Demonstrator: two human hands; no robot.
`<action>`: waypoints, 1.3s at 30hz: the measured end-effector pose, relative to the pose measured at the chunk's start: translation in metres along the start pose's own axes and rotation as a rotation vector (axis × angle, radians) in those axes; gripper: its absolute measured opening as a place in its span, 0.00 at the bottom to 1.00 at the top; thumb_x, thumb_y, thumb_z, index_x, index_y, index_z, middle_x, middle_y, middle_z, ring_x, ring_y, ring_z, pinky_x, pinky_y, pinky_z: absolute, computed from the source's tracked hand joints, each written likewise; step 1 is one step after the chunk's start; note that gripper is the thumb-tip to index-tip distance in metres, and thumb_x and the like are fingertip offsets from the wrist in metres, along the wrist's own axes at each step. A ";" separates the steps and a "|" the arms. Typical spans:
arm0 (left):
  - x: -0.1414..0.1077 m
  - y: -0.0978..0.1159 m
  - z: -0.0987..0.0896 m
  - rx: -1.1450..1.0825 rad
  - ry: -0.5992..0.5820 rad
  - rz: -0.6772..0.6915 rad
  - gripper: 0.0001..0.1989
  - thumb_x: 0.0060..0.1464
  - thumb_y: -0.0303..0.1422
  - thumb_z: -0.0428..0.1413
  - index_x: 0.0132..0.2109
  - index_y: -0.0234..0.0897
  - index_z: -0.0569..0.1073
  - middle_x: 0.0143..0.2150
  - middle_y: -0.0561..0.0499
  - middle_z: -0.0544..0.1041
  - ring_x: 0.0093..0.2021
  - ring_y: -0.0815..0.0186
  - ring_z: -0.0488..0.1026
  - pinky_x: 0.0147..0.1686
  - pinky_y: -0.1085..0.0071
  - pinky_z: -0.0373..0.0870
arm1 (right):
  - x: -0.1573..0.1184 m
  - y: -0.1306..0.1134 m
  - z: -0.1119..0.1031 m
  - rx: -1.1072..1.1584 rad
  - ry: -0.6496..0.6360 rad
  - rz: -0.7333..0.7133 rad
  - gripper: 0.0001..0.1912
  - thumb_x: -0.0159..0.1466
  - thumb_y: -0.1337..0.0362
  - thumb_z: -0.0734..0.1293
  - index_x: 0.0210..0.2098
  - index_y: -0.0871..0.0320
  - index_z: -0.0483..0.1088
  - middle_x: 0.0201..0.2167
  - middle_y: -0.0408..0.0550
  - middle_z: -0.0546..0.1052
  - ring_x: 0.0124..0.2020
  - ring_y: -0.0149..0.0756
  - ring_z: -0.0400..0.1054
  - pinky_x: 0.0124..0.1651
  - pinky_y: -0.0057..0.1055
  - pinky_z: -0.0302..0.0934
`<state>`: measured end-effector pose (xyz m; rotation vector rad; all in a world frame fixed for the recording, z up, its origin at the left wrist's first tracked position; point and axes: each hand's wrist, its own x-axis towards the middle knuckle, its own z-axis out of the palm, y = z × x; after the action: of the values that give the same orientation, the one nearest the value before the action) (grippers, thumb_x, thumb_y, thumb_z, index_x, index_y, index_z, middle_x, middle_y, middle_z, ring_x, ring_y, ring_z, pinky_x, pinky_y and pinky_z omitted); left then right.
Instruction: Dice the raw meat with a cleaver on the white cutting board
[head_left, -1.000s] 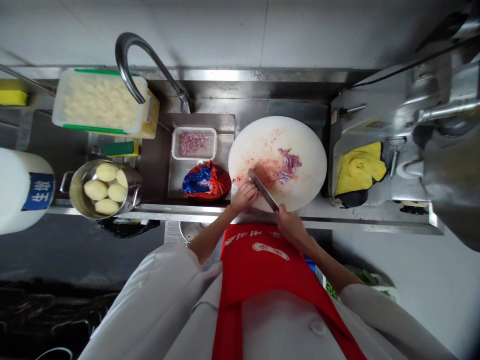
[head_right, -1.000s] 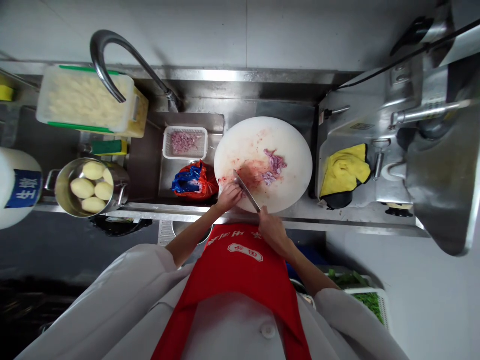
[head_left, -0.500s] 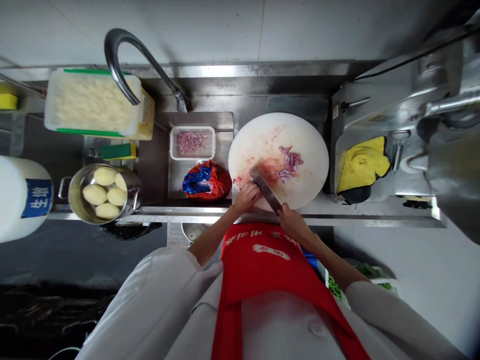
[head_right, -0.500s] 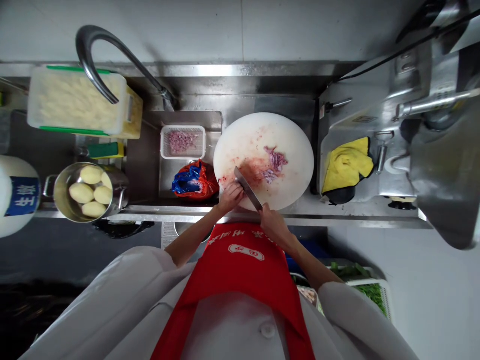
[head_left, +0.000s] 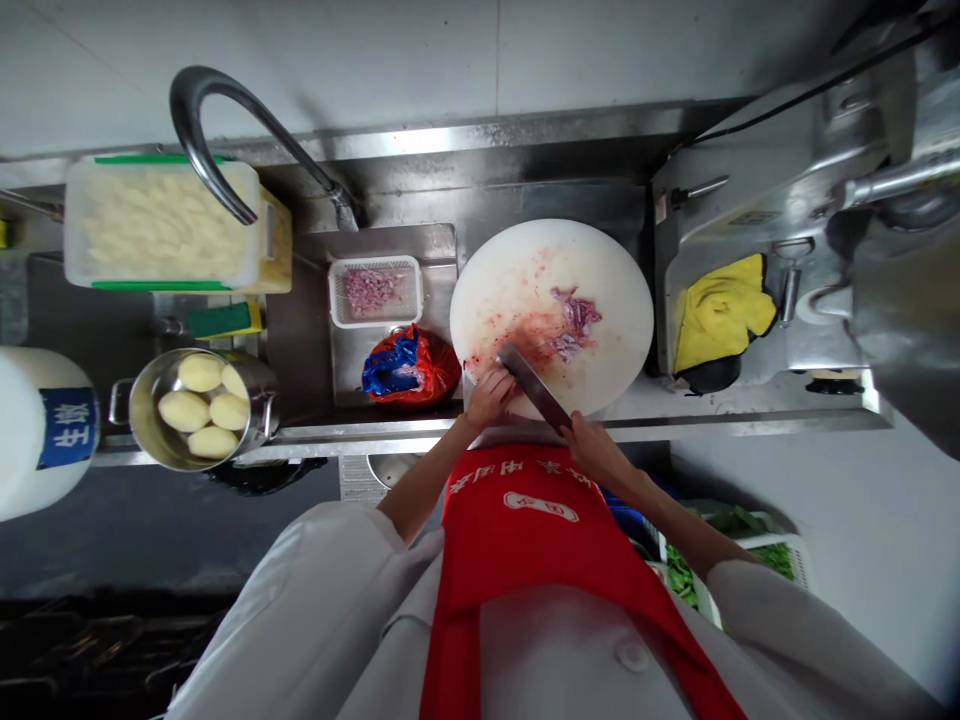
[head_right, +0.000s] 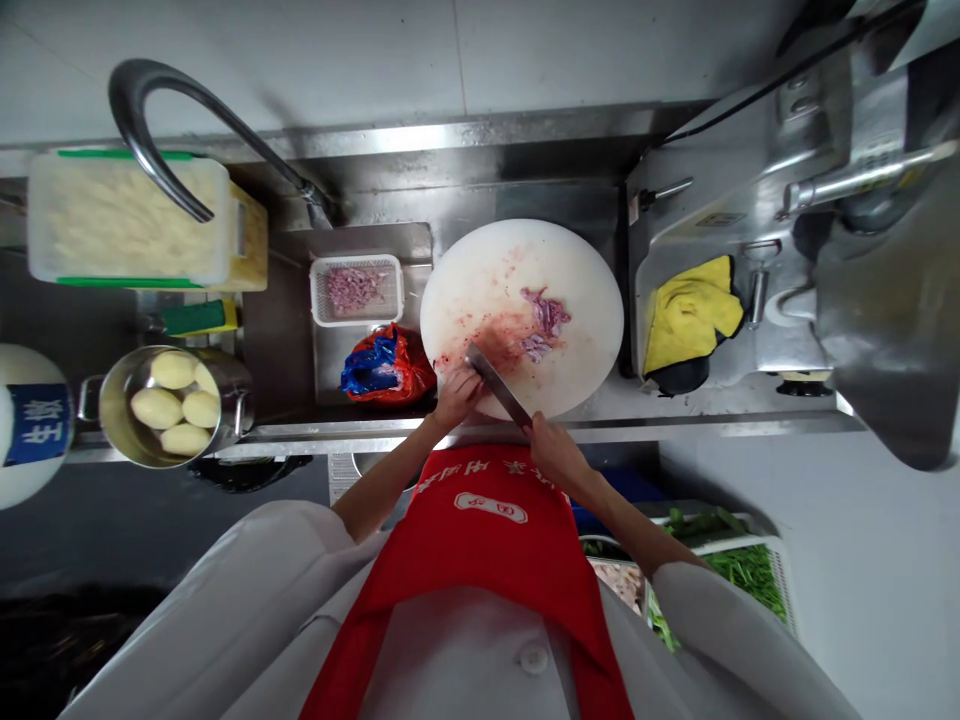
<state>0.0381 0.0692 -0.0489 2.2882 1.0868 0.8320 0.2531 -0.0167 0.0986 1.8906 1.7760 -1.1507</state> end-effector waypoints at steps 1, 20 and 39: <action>0.000 0.000 0.000 0.001 0.004 0.007 0.13 0.69 0.36 0.48 0.44 0.36 0.76 0.43 0.43 0.78 0.48 0.60 0.76 0.55 0.52 0.74 | -0.003 0.003 0.001 -0.005 -0.002 -0.001 0.12 0.75 0.62 0.52 0.49 0.62 0.61 0.35 0.57 0.79 0.36 0.41 0.75 0.33 0.30 0.50; -0.007 -0.001 -0.014 -0.039 0.069 0.062 0.11 0.68 0.35 0.50 0.45 0.35 0.76 0.45 0.43 0.78 0.52 0.60 0.74 0.54 0.55 0.73 | 0.038 -0.042 0.002 -0.007 0.103 -0.004 0.18 0.76 0.61 0.48 0.55 0.64 0.60 0.40 0.60 0.80 0.41 0.44 0.76 0.39 0.31 0.58; -0.008 -0.002 -0.016 -0.038 0.080 0.017 0.13 0.68 0.35 0.49 0.47 0.35 0.75 0.46 0.41 0.78 0.52 0.59 0.74 0.53 0.57 0.72 | 0.039 -0.062 -0.014 -0.010 0.125 0.040 0.20 0.75 0.59 0.46 0.55 0.63 0.61 0.40 0.61 0.79 0.43 0.48 0.76 0.41 0.34 0.59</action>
<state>0.0220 0.0662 -0.0408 2.2529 1.0780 0.9503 0.1963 0.0319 0.0987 2.0230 1.7949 -1.0292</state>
